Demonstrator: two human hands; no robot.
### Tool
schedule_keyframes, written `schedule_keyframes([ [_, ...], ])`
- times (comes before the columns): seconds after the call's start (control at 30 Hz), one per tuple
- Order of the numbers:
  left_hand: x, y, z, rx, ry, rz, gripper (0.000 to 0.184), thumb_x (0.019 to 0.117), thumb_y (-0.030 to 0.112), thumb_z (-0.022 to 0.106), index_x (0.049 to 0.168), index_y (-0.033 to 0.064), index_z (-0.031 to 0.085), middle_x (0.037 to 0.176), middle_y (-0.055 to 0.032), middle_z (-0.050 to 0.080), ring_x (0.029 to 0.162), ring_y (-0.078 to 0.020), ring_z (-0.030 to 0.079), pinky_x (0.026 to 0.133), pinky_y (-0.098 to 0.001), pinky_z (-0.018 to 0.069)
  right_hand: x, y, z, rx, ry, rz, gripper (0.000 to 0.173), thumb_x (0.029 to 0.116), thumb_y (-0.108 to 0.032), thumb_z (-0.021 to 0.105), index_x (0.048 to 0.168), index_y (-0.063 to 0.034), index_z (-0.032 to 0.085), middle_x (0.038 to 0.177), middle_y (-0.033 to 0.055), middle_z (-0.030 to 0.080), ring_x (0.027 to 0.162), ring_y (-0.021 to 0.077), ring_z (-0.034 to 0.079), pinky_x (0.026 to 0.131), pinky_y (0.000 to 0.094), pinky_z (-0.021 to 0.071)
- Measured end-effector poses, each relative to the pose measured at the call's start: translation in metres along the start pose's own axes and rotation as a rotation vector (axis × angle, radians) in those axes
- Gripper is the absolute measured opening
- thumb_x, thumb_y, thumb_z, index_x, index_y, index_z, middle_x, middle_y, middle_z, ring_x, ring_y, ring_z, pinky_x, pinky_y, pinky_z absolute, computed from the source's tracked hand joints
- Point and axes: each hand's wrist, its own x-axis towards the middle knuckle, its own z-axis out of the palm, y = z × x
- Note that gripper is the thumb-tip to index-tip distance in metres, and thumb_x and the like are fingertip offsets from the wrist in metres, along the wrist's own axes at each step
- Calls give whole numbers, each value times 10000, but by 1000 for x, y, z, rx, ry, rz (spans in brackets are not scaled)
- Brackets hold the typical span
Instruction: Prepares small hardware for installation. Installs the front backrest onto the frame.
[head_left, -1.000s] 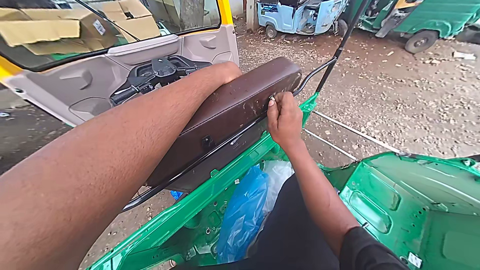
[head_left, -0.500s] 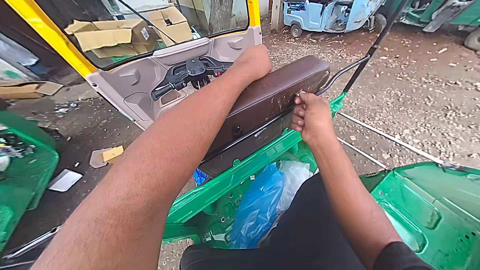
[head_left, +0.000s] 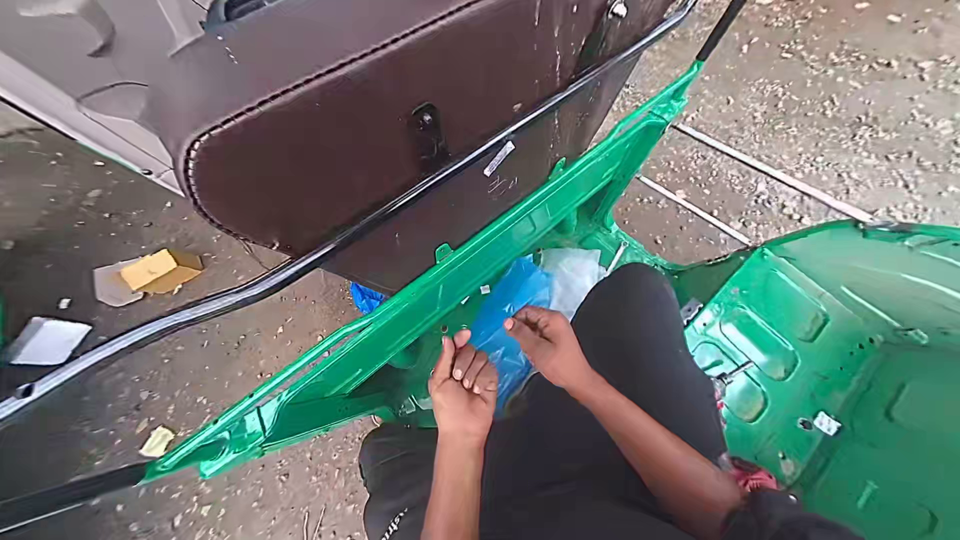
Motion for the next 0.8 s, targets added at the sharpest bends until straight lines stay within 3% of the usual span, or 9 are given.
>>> schedule_keyframes([
  [0.07, 2, -7, -52, -19, 101, 25, 567, 1119, 426, 233, 1186, 49, 651, 657, 19, 576, 526, -76, 567, 527, -219, 516, -8, 16, 13, -58, -4, -3, 203, 1018, -203, 614, 935, -48, 716, 688, -11, 613, 560, 62, 526, 525, 238, 450],
  [0.13, 0, -5, -68, 18, 170, 51, 639, 1111, 487, 188, 1228, 63, 652, 907, -65, 714, 776, -151, 701, 745, -302, 604, -13, 25, 22, -130, -65, -31, 140, 996, -157, 638, 994, -58, 736, 801, 6, 696, 657, 68, 619, 613, 250, 542],
  [0.17, -1, 1, -69, 28, 174, 67, 660, 1107, 507, 186, 1257, 57, 645, 1029, -102, 733, 905, -196, 726, 848, -352, 606, -17, 26, 28, -151, -95, -60, 115, 982, -135, 651, 1010, -65, 738, 859, 14, 711, 707, 77, 650, 651, 263, 575],
  [0.3, 4, 7, -76, 39, -27, 31, 770, 1078, 585, 121, 1453, 49, 527, 1438, -183, 588, 1302, -290, 600, 1047, -415, 518, -19, 31, 39, -268, -122, -172, 108, 946, -122, 678, 1005, -85, 761, 897, 11, 686, 752, 64, 647, 673, 238, 585],
  [0.47, 12, 1, -83, 61, -140, -33, 879, 1025, 669, 31, 1580, 72, 358, 1607, -174, 405, 1472, -302, 419, 1175, -443, 390, -13, 47, 37, -410, -191, -181, 137, 938, -137, 689, 1033, -109, 784, 966, 27, 692, 750, 57, 635, 661, 224, 570],
  [0.57, 10, 6, -87, 42, -181, -43, 891, 1011, 694, 53, 1600, 82, 322, 1648, -147, 344, 1521, -288, 340, 1215, -447, 332, -13, 51, 42, -450, -207, -208, 149, 943, -153, 713, 1064, -134, 797, 1007, 21, 699, 780, 49, 649, 674, 223, 585],
  [0.7, 9, 5, -86, 40, -209, -63, 889, 1010, 699, 71, 1603, 84, 317, 1662, -138, 322, 1534, -280, 315, 1227, -443, 310, -14, 52, 43, -525, -194, -264, 137, 946, -222, 740, 1045, -166, 816, 1005, -1, 700, 870, 53, 661, 755, 246, 592],
  [0.8, 9, 3, -85, 25, -207, -69, 880, 1015, 691, 80, 1600, 80, 322, 1658, -142, 330, 1532, -283, 321, 1224, -442, 318, -16, 52, 44, -628, -175, -305, 141, 981, -235, 692, 1006, -164, 812, 1000, -4, 716, 900, 74, 681, 788, 280, 602],
])
